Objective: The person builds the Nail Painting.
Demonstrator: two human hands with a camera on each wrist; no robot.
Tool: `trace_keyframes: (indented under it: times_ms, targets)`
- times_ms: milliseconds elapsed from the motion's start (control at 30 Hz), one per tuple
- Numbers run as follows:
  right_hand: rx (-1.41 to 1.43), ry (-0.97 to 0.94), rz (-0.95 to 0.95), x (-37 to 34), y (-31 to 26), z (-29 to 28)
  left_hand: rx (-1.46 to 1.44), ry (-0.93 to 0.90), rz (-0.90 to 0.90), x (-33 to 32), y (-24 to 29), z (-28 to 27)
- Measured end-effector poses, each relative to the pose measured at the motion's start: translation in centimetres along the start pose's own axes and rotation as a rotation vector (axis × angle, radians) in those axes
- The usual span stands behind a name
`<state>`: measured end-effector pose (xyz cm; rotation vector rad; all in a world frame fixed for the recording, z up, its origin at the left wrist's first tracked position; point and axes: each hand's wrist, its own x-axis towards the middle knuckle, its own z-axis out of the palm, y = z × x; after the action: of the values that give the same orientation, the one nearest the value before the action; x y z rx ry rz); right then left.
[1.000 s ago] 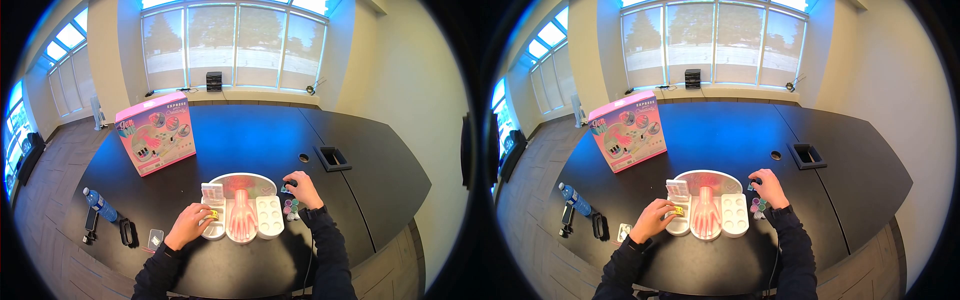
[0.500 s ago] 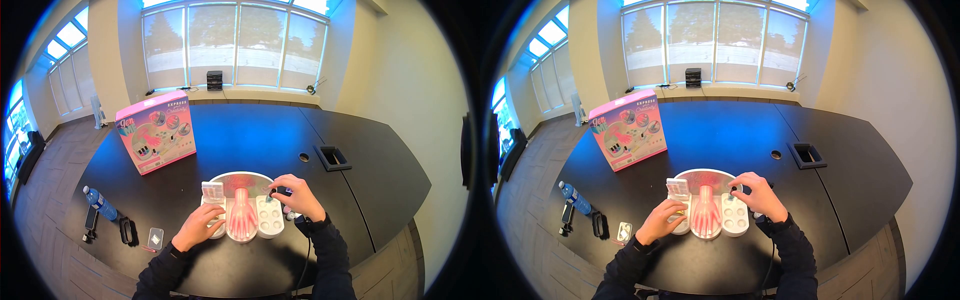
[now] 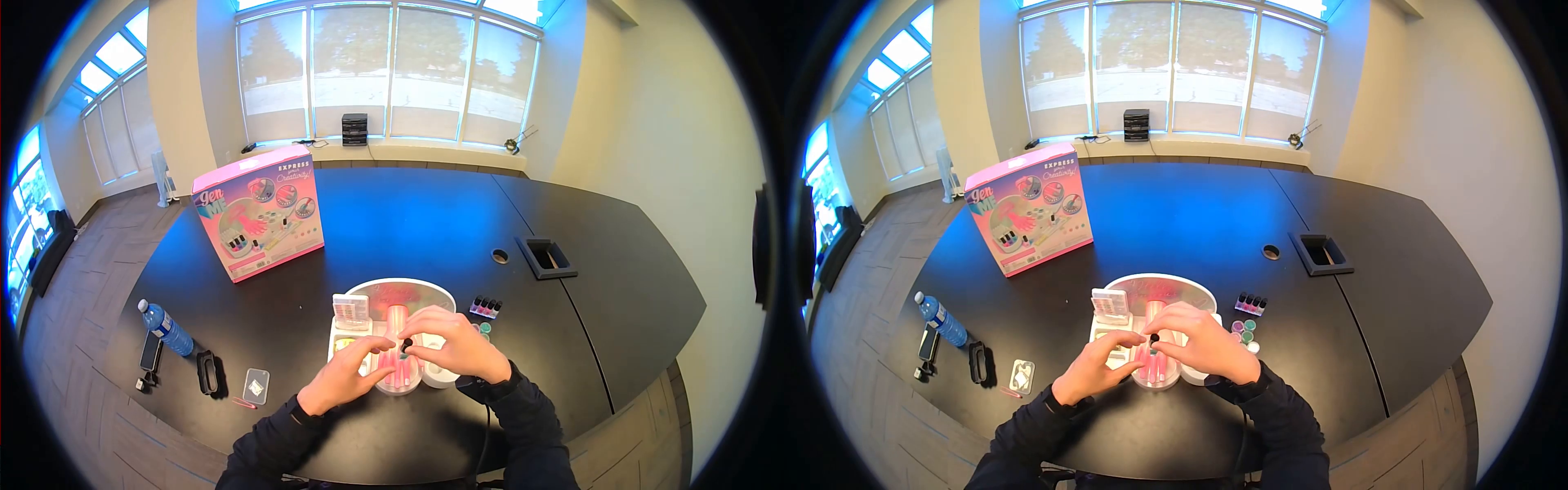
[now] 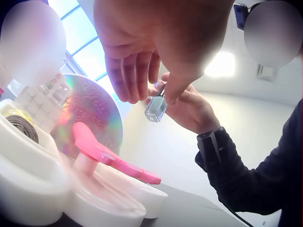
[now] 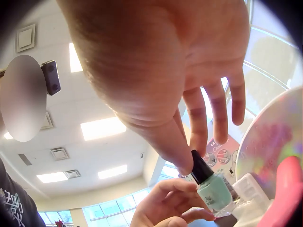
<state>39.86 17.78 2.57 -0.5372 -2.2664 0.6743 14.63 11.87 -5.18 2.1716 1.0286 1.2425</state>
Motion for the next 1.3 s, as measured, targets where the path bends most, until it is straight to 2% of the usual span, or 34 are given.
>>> trace_keyframes:
  times_ms: [200,333,533,700,767,833,867,900,967,1300]
  targets:
    - [0.037,-0.073,-0.021,0.0,0.1,1.3,0.002,0.007,-0.051,-0.5,0.1,0.5]
    - [0.087,-0.062,-0.053,-0.3,0.7,2.1,0.013,0.049,-0.082,-0.6,0.0,0.9]
    - [-0.015,-0.007,-0.013,-0.7,0.7,0.7,0.004,0.032,-0.063,-0.8,0.0,0.3]
    - [-0.243,0.105,0.103,-1.9,4.2,-1.9,0.061,0.009,-0.079,-1.1,0.0,-1.2]
    - [-0.231,0.133,0.130,-2.6,5.8,-3.1,0.075,0.002,-0.078,-1.4,-0.4,-1.9]
    - [-0.257,0.179,0.251,-3.2,7.4,-4.2,0.081,0.034,-0.082,-1.8,-0.9,-2.5]
    - [-0.275,0.162,0.376,-3.3,7.4,-4.9,0.081,0.040,-0.091,-1.9,-1.0,-2.8]
    - [-0.274,0.161,0.375,-3.7,8.1,-5.2,0.082,0.042,-0.091,-2.1,-1.1,-3.1]
    - [-0.496,0.266,0.303,-4.5,10.0,-5.5,0.126,0.051,-0.116,-2.5,-1.1,-3.8]
    - [-0.629,0.290,0.422,-6.0,15.6,-6.7,0.250,-0.011,-0.184,-5.0,-3.2,-5.2]
